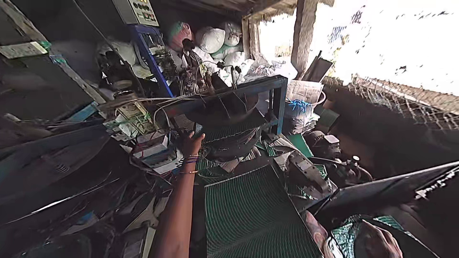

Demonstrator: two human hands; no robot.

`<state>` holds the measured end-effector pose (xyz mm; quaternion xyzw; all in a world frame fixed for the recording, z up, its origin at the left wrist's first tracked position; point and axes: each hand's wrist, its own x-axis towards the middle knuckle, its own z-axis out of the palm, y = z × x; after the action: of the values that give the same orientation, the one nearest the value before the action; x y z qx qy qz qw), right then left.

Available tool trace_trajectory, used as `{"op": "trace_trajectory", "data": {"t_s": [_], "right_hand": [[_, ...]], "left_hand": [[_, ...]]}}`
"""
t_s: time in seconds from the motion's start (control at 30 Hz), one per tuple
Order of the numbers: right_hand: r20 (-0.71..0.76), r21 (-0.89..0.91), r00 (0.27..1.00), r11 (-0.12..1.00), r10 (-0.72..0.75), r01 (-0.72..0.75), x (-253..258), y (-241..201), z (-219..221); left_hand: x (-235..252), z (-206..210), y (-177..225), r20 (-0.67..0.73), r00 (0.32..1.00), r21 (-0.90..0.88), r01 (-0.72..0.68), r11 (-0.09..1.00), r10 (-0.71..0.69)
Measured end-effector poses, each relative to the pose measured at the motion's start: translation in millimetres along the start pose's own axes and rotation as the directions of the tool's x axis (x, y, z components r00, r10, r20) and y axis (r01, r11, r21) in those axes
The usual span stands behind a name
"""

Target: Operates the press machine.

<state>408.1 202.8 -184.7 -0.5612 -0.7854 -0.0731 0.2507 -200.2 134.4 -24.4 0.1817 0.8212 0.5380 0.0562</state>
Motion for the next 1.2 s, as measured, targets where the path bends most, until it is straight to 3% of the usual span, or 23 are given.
{"op": "trace_trajectory", "data": {"t_s": [0.03,0.07,0.13,0.2,0.3,0.37,0.53,0.6,0.67,0.73,0.8,0.87,0.93,1.0,1.2], "right_hand": [[-0.148,0.17,0.988,0.983,-0.043,0.068,-2,23,36],[-0.162,0.288,0.987,0.955,-0.02,0.066,1,32,52],[-0.149,0.47,0.988,0.882,0.035,0.04,22,18,44],[-0.203,0.537,0.978,0.84,0.047,0.072,49,-7,28],[-0.31,0.559,0.95,0.816,0.039,0.149,96,-39,23],[-0.301,0.592,0.953,0.789,0.027,0.164,126,-59,20],[-0.165,0.55,0.986,0.832,0.021,0.074,188,-90,34],[-0.091,0.484,0.995,0.875,0.047,0.003,208,-93,46],[-0.054,0.403,0.998,0.915,0.028,-0.004,223,-108,55],[0.054,0.336,0.998,0.942,-0.036,0.016,237,-119,65],[0.103,0.293,0.993,0.956,-0.049,0.017,244,-124,79],[0.141,0.274,0.989,0.962,-0.051,0.01,245,-119,82],[0.169,0.258,0.984,0.966,-0.055,0.01,244,-121,79],[0.209,0.243,0.977,0.97,-0.045,-0.007,244,-126,70],[0.191,0.257,0.981,0.966,-0.041,-0.01,243,-127,69]], "left_hand": [[10,2,2,0.001,1.0,0.05,0.001,0.999,-0.002],[14,2,2,0.004,1.0,0.065,0.003,0.998,-0.003],[13,-1,-1,0.01,1.0,0.01,0.003,1.0,-0.003],[8,-6,-7,0.015,1.0,-0.06,-0.01,0.998,0.011],[0,-16,-13,0.025,1.0,-0.076,-0.017,0.997,0.018],[-3,-21,-13,0.043,0.999,-0.062,-0.009,0.998,0.011],[-10,-24,-8,0.022,0.999,-0.159,0.053,0.986,-0.05],[-35,-25,-11,0.003,0.993,-0.329,0.114,0.938,-0.119],[-81,-25,-28,-0.006,0.991,-0.386,0.122,0.914,-0.135],[-136,-6,-66,0.047,0.998,-0.257,0.045,0.965,-0.034],[-183,16,-117,0.187,0.972,0.011,-0.149,0.989,0.145],[-219,40,-160,0.303,0.924,0.331,-0.333,0.883,0.235],[-241,55,-185,0.298,0.899,0.543,-0.437,0.717,0.322],[-243,59,-189,0.266,0.894,0.595,-0.446,0.669,0.36],[-242,56,-183,0.282,0.913,0.552,-0.405,0.729,0.294]]}}
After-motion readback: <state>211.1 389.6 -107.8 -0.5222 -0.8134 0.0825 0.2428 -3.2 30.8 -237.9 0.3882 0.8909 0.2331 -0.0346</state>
